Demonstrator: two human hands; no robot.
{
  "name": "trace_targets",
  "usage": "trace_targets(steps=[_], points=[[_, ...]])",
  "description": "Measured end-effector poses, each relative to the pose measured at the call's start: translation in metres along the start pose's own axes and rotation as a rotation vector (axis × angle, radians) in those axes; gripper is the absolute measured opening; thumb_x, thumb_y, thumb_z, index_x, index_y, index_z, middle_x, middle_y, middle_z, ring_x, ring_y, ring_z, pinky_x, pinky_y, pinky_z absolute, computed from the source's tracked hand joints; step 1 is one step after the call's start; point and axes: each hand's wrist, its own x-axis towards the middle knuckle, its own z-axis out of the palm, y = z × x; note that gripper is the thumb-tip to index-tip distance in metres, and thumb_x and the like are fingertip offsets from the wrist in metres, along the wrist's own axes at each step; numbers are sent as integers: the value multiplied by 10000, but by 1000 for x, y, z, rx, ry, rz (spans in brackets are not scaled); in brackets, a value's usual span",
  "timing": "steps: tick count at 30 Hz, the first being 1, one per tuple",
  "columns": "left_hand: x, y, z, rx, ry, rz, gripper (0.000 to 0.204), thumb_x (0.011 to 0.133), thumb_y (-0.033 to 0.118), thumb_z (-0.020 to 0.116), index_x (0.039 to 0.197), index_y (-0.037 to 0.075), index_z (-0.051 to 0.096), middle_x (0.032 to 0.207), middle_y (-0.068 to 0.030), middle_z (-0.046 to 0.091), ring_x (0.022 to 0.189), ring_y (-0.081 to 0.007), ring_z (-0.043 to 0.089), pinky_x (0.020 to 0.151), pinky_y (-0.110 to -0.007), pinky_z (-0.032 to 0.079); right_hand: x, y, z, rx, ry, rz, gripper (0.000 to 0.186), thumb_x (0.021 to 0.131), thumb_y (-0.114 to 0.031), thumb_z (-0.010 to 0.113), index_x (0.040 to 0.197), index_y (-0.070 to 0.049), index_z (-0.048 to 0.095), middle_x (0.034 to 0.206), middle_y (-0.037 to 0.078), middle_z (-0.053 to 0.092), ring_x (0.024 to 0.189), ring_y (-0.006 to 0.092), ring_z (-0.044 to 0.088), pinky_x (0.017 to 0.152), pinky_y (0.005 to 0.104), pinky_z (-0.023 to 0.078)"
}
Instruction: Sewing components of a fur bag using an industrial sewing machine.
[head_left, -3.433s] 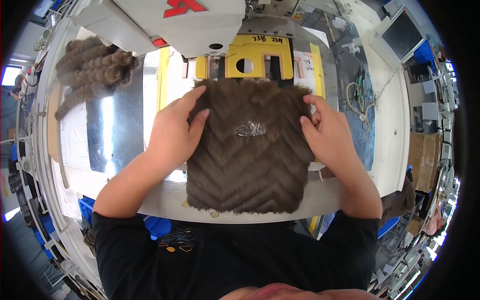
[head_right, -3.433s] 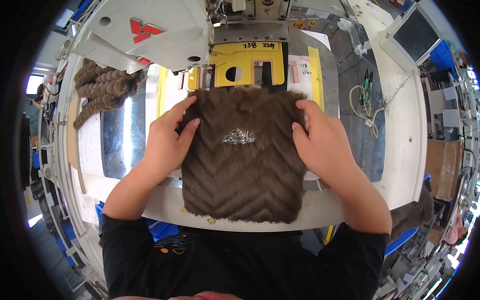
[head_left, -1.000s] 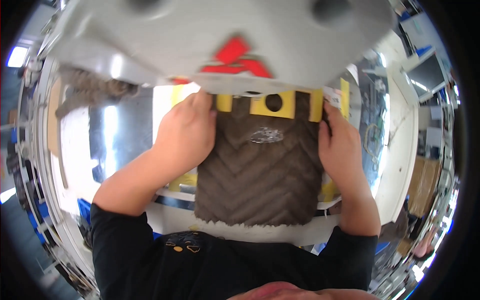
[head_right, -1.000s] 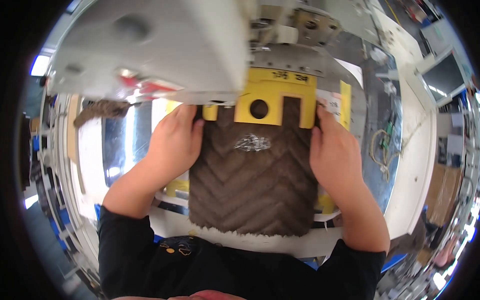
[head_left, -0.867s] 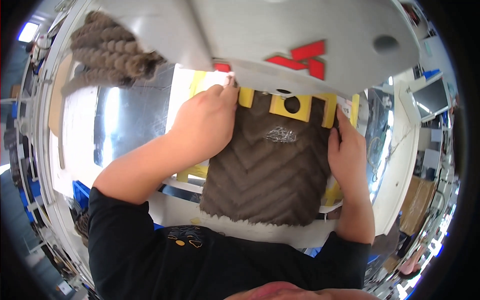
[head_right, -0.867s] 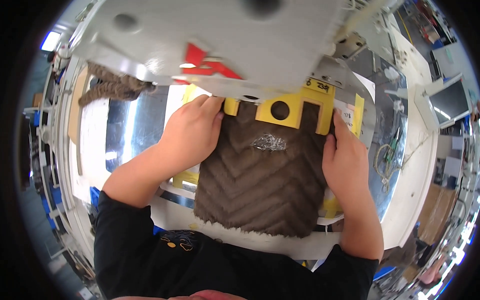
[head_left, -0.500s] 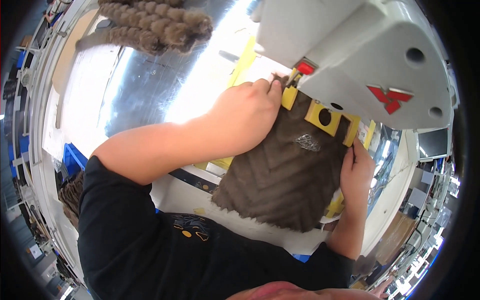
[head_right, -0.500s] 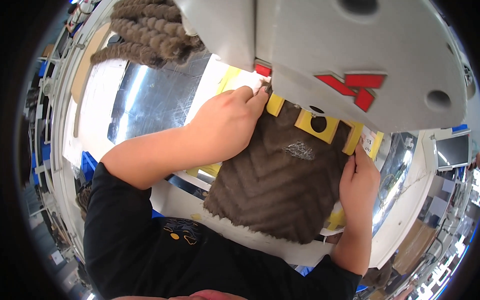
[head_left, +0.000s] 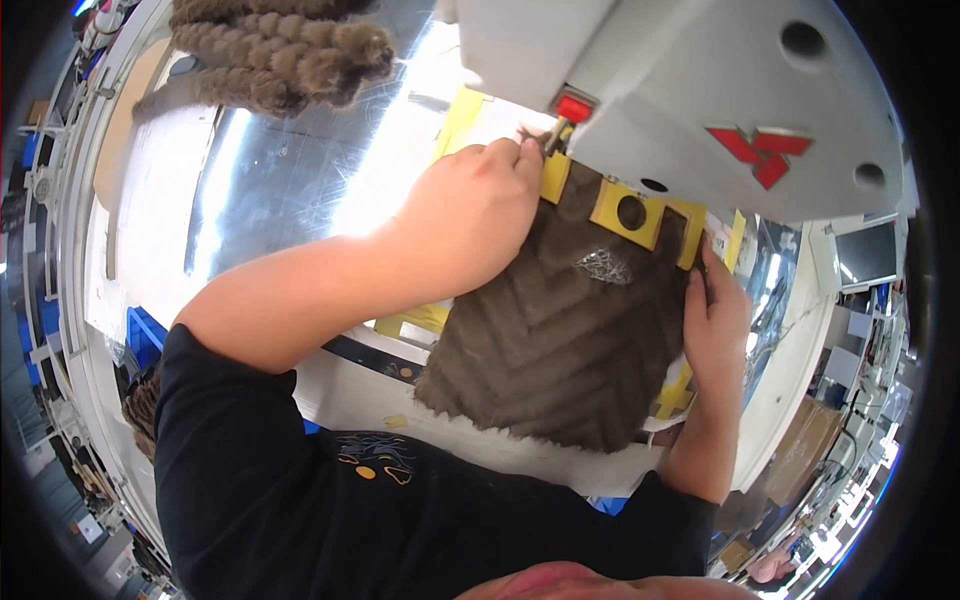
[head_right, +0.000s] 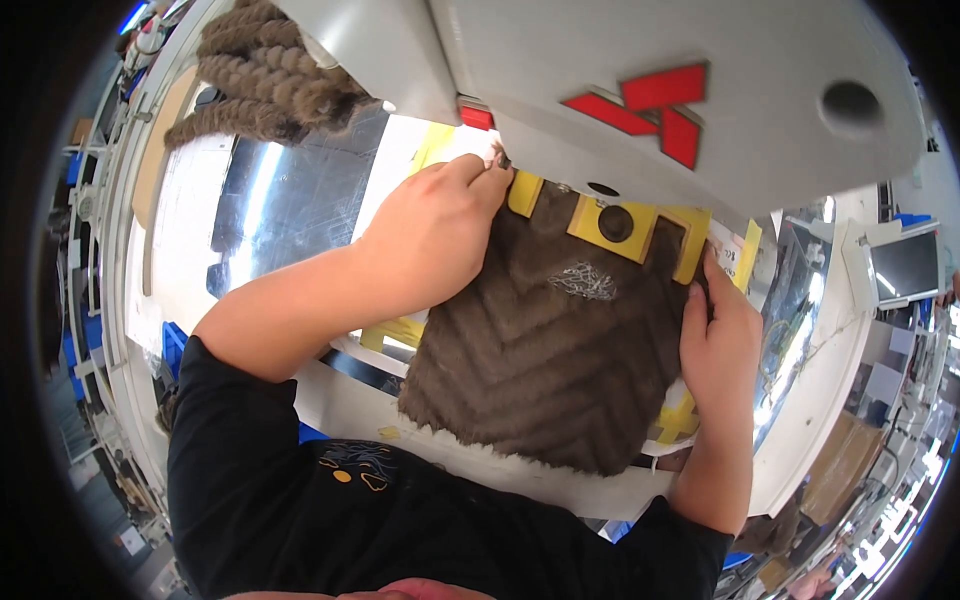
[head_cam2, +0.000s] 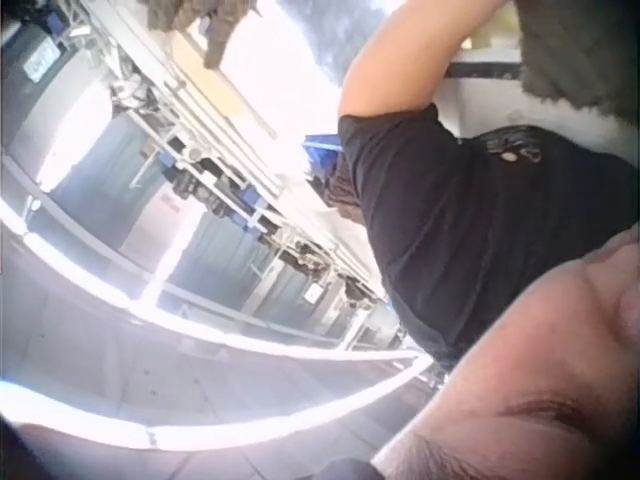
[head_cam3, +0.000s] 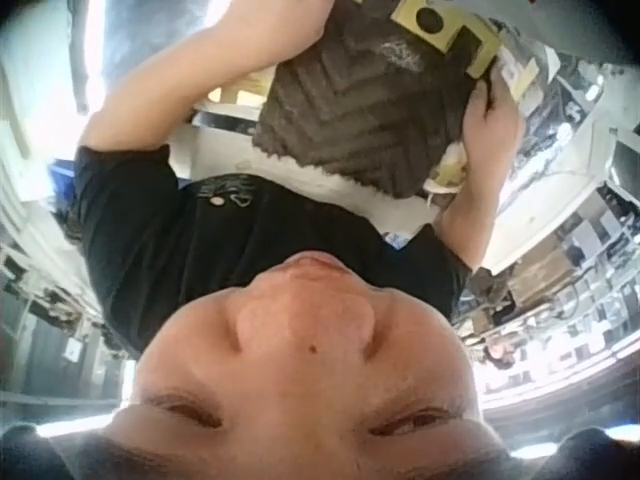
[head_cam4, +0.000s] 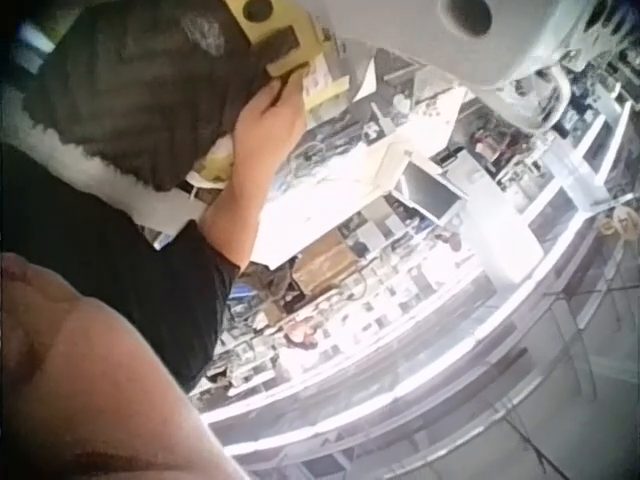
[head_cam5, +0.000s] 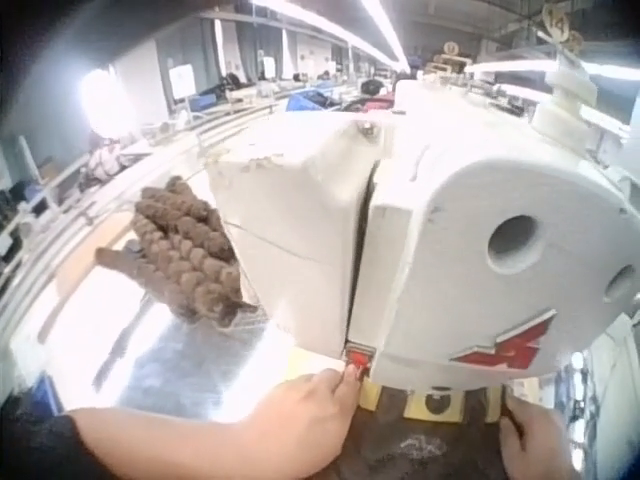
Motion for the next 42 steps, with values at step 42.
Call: trace_targets(steps=[42], points=[[-49, 62, -36, -144, -94, 422, 654, 835, 204, 757, 1414, 57, 490, 947, -121, 689, 831, -344, 700, 732, -428, 560, -59, -83, -25, 562, -123, -307, 554, 824, -193, 825, 1320, -41, 630, 1074, 125, 686, 855, 188, 655, 735, 316, 548]])
